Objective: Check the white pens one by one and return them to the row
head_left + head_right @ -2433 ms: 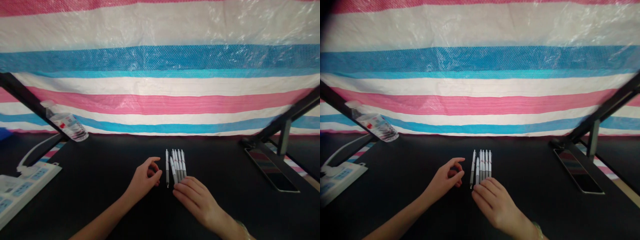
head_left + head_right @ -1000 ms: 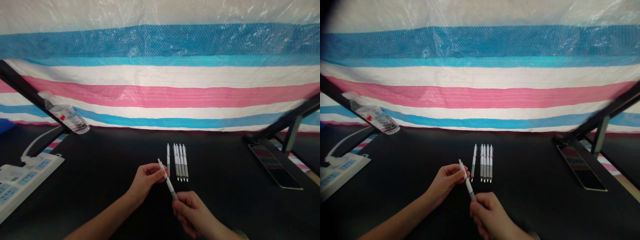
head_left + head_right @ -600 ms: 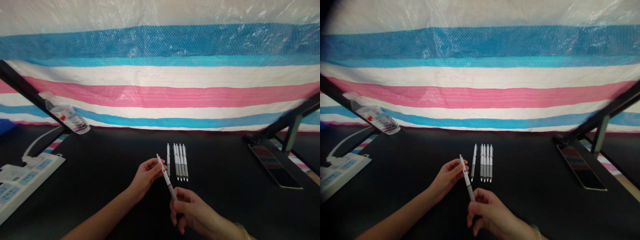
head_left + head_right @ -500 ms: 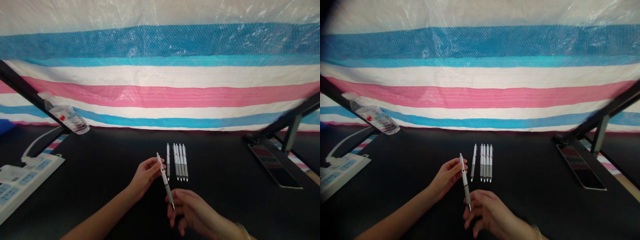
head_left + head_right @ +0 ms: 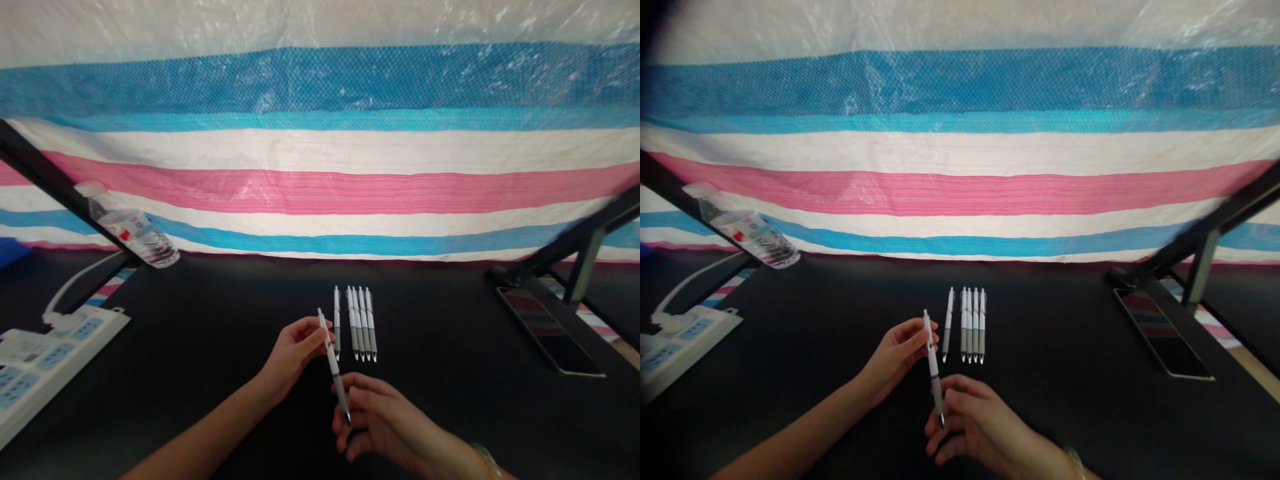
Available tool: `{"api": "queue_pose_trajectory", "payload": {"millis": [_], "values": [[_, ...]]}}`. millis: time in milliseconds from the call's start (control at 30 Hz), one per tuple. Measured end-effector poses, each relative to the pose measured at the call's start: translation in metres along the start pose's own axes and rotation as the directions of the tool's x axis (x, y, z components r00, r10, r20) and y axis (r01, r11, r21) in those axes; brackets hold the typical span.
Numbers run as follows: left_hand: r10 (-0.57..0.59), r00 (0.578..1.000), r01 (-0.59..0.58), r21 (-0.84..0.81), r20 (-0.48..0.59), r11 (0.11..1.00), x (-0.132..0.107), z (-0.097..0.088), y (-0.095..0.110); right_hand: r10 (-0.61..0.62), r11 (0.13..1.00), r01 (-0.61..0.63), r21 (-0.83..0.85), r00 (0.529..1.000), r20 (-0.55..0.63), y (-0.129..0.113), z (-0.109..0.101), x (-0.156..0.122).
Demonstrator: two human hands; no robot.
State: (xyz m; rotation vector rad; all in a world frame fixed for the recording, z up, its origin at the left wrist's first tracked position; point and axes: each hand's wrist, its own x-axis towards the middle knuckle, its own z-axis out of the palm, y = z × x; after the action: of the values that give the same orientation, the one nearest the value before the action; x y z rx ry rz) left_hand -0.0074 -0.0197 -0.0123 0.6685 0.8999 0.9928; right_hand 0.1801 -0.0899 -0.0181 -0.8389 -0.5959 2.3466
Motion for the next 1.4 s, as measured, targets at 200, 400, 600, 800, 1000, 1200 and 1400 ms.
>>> {"api": "queue_pose_trajectory", "payload": {"millis": [200, 400, 600, 800, 1000, 1200, 1400], "values": [[-0.008, 1.000, 0.008, 0.014, -0.007, 1.000, -0.0003, 0.0009, 0.0014, 0.005, 1.000, -0.006, -0.014, 1.000, -0.011, -0.0003, -0.0003, -0.0003], [-0.001, 1.000, 0.001, 0.008, 0.003, 1.000, 0.0003, 0.0012, 0.0003, 0.010, 0.999, -0.009, -0.053, 1.000, 0.016, -0.0016, 0.0006, -0.0006], [0.006, 1.000, -0.006, 0.007, 0.001, 1.000, 0.0008, 0.0009, 0.0002, 0.043, 0.998, -0.041, -0.050, 0.999, 0.030, 0.0004, -0.0020, -0.0003], [0.004, 1.000, -0.004, 0.007, -0.011, 1.000, 0.0000, 0.0023, 0.0022, 0.044, 0.997, -0.043, -0.059, 0.999, 0.029, 0.0012, -0.0026, -0.0001], [0.005, 0.999, -0.004, 0.012, -0.035, 1.000, -0.0013, 0.0034, 0.0026, 0.032, 0.998, -0.030, -0.062, 0.999, 0.032, 0.0013, -0.0019, -0.0002], [-0.001, 1.000, 0.001, 0.004, -0.030, 1.000, -0.0023, 0.0040, 0.0034, 0.045, 0.996, -0.042, -0.078, 0.998, 0.040, 0.0010, -0.0022, -0.0001], [0.012, 0.999, -0.013, -0.009, -0.053, 1.000, -0.0002, 0.0026, 0.0005, 0.106, 0.985, -0.096, -0.144, 0.992, 0.063, 0.0056, -0.0091, 0.0015]]}}
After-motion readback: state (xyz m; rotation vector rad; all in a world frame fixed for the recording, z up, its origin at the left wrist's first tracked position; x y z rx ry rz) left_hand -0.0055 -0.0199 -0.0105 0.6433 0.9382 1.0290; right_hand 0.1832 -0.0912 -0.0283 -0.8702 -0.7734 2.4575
